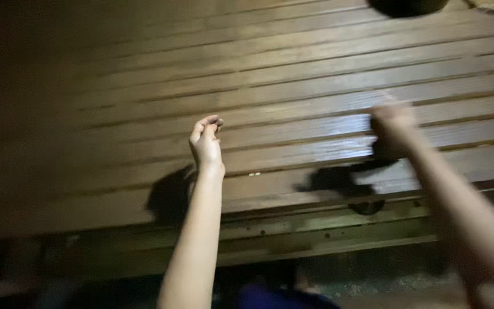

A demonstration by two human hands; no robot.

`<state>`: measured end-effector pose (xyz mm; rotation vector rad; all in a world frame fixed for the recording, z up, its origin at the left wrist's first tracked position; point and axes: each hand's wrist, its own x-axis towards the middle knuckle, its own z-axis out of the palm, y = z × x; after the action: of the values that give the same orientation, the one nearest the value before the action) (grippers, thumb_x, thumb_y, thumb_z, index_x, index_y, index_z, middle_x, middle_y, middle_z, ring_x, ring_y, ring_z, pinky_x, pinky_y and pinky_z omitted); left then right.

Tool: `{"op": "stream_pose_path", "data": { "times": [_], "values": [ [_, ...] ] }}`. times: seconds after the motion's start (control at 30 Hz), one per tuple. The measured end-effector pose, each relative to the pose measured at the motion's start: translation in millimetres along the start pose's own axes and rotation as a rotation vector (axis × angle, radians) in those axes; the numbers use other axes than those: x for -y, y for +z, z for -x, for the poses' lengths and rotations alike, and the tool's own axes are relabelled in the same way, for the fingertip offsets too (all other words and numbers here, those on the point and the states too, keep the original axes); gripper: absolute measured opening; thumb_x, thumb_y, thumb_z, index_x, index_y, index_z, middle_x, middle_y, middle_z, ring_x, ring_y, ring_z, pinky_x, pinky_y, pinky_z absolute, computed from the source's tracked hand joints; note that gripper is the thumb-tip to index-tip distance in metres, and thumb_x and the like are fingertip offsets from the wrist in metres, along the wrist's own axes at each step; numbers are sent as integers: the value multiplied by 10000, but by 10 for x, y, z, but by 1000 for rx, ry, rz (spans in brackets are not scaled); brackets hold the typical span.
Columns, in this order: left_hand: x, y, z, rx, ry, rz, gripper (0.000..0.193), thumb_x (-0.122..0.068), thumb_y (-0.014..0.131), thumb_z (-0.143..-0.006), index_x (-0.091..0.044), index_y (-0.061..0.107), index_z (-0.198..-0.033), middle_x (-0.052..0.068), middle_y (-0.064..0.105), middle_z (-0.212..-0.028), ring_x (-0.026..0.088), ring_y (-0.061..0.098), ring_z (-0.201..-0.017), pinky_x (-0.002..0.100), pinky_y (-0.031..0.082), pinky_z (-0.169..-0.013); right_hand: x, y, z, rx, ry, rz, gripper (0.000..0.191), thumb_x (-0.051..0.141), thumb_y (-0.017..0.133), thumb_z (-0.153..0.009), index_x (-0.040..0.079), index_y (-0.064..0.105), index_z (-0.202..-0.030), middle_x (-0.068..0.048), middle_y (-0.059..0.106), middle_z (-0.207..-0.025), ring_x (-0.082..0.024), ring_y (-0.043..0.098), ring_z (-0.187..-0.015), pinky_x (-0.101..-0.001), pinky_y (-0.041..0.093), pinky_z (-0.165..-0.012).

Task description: The person applies brown wood stain to slatted wooden furniture using a brush, coating the frame edges and tabletop slats, then rubs the stained surface by hand to work the finish into the wood. A can of stain and its lid rest on the furniture while they work.

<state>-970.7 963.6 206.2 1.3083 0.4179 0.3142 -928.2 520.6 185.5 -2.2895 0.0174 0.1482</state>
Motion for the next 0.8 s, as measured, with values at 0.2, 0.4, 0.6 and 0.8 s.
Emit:
{"op": "stream_pose_path", "data": {
  "times": [0.2,0.4,0.6,0.8],
  "values": [
    [-195,-157,146,-87,73,-39,207,-93,554,-909,-120,708,-1043,-9,748,-1015,86,626,-927,252,433,-741,1250,1772,300,289,-354,-484,255,245,645,-908,27,773,-934,-48,705,-770,-97,604,-664,-293,483,-604],
    [-335,-164,163,-169,-12,-119,206,-117,537,-922,-140,698,-1048,-32,744,-1020,77,626,-959,251,442,-782,1008,2161,-349,335,-337,-1076,359,340,585,-1005,81,644,-763,-49,563,-665,-168,486,-574,-340,407,-512],
    [-174,-76,169,-84,51,4,201,-96,557,-939,-104,714,-1063,-12,729,-1022,92,606,-926,251,407,-730,-637,766,-398,21,-203,-1170,366,489,550,-944,138,655,-946,-37,641,-941,-193,600,-908,-373,511,-898],
    [-95,-188,121,-108,25,-37,206,-109,544,-942,-121,706,-1068,-21,739,-1037,69,626,-953,231,429,-757,-460,19,-69,269,-175,-416,257,280,559,-866,41,597,-780,-108,567,-689,-222,504,-622,-357,443,-569]
  ]
}}
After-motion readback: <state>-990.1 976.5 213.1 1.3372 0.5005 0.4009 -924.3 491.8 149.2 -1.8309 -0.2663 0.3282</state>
